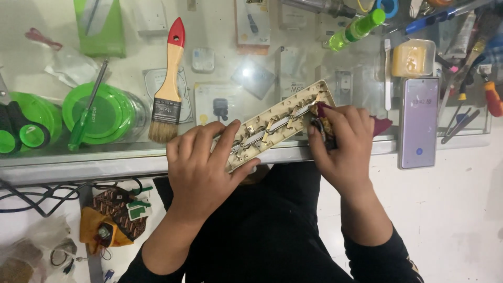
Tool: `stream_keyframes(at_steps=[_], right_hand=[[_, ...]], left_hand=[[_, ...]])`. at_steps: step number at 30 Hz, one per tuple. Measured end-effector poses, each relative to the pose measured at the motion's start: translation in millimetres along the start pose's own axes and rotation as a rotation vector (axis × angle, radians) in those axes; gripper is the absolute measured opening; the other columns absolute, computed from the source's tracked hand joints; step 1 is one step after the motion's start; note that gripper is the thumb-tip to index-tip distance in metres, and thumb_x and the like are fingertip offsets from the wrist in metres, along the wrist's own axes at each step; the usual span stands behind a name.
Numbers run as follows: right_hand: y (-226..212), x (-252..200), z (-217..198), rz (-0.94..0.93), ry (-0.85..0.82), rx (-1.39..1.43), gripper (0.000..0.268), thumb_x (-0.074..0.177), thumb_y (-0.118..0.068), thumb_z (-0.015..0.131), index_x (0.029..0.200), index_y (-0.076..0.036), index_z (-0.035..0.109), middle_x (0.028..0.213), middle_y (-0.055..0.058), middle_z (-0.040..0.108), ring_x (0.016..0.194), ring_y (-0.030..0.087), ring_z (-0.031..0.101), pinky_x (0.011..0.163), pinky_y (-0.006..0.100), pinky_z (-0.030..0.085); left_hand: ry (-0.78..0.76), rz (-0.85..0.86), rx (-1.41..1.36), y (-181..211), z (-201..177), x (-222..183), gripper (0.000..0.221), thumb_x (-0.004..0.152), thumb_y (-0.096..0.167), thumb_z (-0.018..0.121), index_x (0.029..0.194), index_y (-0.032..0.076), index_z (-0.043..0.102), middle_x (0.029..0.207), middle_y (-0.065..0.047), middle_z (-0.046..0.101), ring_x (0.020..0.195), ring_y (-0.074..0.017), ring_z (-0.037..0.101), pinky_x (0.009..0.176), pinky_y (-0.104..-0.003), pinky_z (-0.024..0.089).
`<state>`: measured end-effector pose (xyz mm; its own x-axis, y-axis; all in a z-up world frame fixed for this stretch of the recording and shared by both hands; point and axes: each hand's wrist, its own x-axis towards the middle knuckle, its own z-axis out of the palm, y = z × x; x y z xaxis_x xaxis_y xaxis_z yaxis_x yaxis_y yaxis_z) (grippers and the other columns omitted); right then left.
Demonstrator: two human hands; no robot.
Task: Repairing and cleaning the internal components of a power strip using a screwdriver and a cloth
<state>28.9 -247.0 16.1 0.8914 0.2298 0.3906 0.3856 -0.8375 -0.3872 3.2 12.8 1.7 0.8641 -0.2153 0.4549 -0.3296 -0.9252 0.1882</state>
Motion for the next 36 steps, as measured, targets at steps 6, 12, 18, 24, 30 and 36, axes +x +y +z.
stream_keyframes(at_steps=[6, 12, 18, 24, 30, 36], right_hand=[[22.0, 6.8, -14.5, -0.022, -0.1, -0.033, 0.013, 0.098, -0.004, 0.071, 0.109, 0.003, 0.068, 0.104, 0.014, 0.063, 0.092, 0.034, 0.051, 0.085, 0.046, 0.039], [4.7, 12.7, -19.8, -0.068, -0.149, -0.243, 0.021, 0.095, -0.008, 0.069, 0.114, -0.004, 0.076, 0.096, 0.01, 0.065, 0.078, 0.032, 0.054, 0.068, 0.043, 0.04], [19.6, 22.8, -16.6, -0.259, -0.193, 0.064, 0.008, 0.093, 0.008, 0.065, 0.097, 0.005, 0.071, 0.087, 0.012, 0.066, 0.071, 0.029, 0.047, 0.067, 0.037, 0.04], [6.0, 11.1, -12.8, -0.041, -0.219, 0.205, 0.007, 0.099, -0.001, 0.063, 0.097, 0.003, 0.07, 0.092, 0.011, 0.063, 0.083, 0.028, 0.055, 0.078, 0.038, 0.039], [23.7, -5.2, 0.0, -0.069, -0.126, -0.09, 0.02, 0.092, -0.003, 0.07, 0.112, -0.003, 0.075, 0.089, 0.01, 0.072, 0.075, 0.028, 0.065, 0.061, 0.039, 0.047], [52.1, 4.6, -15.0, -0.2, -0.201, -0.132, 0.027, 0.092, -0.006, 0.075, 0.119, -0.007, 0.078, 0.091, 0.01, 0.077, 0.075, 0.021, 0.071, 0.06, 0.034, 0.05]], left_hand=[[0.026, -0.041, -0.054, -0.1, 1.5, 3.4, 0.064, 0.099, 0.07, 0.043, 0.125, 0.019, 0.072, 0.113, -0.001, 0.066, 0.101, -0.0222, 0.061, 0.083, -0.039, 0.041], [0.057, -0.018, -0.076, 1.0, 1.1, 3.9, 0.062, 0.101, 0.067, 0.041, 0.122, 0.017, 0.072, 0.11, -0.003, 0.067, 0.097, -0.0223, 0.062, 0.081, -0.039, 0.044], [0.066, -0.038, -0.029, 1.4, -0.7, 3.2, 0.064, 0.1, 0.068, 0.042, 0.122, 0.018, 0.074, 0.11, -0.003, 0.065, 0.097, -0.0227, 0.061, 0.082, -0.038, 0.044], [0.07, 0.001, -0.008, 0.0, -0.4, 5.5, 0.058, 0.096, 0.07, 0.059, 0.119, 0.02, 0.075, 0.108, -0.001, 0.066, 0.095, -0.0205, 0.061, 0.081, -0.037, 0.045], [0.075, 0.017, -0.031, 0.3, -2.3, 2.7, 0.057, 0.097, 0.067, 0.06, 0.118, 0.017, 0.075, 0.107, -0.004, 0.066, 0.093, -0.0218, 0.06, 0.08, -0.037, 0.044], [0.102, -0.005, -0.035, -0.4, -0.2, 4.4, 0.058, 0.093, 0.068, 0.066, 0.117, 0.015, 0.076, 0.106, -0.004, 0.066, 0.092, -0.0221, 0.061, 0.077, -0.037, 0.045]])
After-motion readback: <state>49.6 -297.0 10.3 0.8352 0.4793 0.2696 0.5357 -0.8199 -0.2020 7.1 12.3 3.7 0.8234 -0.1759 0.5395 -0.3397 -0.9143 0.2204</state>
